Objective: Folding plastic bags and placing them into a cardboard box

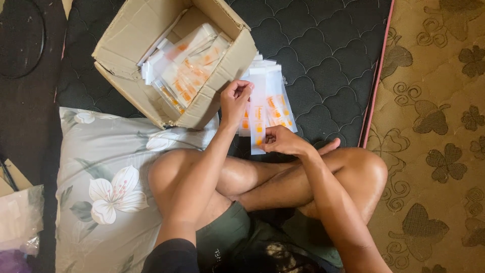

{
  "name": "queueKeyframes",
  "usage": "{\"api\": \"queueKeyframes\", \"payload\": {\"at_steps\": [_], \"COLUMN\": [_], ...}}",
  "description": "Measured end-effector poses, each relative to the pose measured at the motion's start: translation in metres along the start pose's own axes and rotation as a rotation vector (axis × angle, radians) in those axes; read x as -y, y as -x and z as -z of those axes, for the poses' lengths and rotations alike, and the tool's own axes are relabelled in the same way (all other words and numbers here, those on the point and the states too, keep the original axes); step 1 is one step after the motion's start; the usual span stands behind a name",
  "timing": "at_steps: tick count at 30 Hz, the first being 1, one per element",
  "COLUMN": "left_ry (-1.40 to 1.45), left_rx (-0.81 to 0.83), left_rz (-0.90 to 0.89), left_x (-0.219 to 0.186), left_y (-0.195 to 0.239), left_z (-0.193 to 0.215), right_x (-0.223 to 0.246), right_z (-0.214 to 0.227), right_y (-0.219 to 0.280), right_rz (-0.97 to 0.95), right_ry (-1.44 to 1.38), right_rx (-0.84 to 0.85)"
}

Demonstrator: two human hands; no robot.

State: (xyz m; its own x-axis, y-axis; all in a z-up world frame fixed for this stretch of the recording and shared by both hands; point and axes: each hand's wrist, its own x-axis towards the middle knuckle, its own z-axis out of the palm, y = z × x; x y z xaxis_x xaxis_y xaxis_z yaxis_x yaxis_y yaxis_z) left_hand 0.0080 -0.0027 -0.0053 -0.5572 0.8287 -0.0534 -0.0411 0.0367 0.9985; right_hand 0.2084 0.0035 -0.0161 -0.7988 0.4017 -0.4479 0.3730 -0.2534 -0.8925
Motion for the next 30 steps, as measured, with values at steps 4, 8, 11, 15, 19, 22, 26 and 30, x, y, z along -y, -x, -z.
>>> {"api": "queueKeyframes", "payload": {"at_steps": [4, 8, 11, 15, 19, 22, 26, 30], "left_ry": [-0.01, -0.007, -0.007, -0.008, -0.012, -0.021, -0.106, -0.237], "left_rx": [-0.001, -0.005, -0.004, -0.005, -0.006, -0.011, -0.036, 0.047], "left_rz": [0.012, 0.002, 0.002, -0.006, 0.007, 0.006, -0.032, -0.013], "left_x": [0.008, 0.012, 0.012, 0.011, 0.01, 0.011, 0.021, 0.026], "left_y": [-0.003, -0.005, -0.004, -0.004, -0.004, -0.004, -0.006, 0.002], "left_z": [0.001, 0.001, 0.001, 0.001, 0.001, 0.002, 0.003, 0.003], "right_x": [-0.002, -0.005, -0.007, -0.007, -0.002, 0.004, 0.008, 0.029], "right_z": [0.0, 0.001, 0.0, 0.0, 0.0, 0.0, 0.002, 0.006], "right_y": [-0.001, -0.002, -0.002, 0.0, 0.002, 0.005, 0.009, 0.024], "right_rz": [-0.019, -0.017, -0.016, -0.02, -0.007, -0.013, 0.075, 0.373], "right_ry": [0.004, 0.008, -0.004, -0.02, -0.009, -0.005, 0.096, 0.138], "right_rx": [-0.006, -0.002, -0.004, -0.006, 0.004, 0.002, -0.096, -0.414]}}
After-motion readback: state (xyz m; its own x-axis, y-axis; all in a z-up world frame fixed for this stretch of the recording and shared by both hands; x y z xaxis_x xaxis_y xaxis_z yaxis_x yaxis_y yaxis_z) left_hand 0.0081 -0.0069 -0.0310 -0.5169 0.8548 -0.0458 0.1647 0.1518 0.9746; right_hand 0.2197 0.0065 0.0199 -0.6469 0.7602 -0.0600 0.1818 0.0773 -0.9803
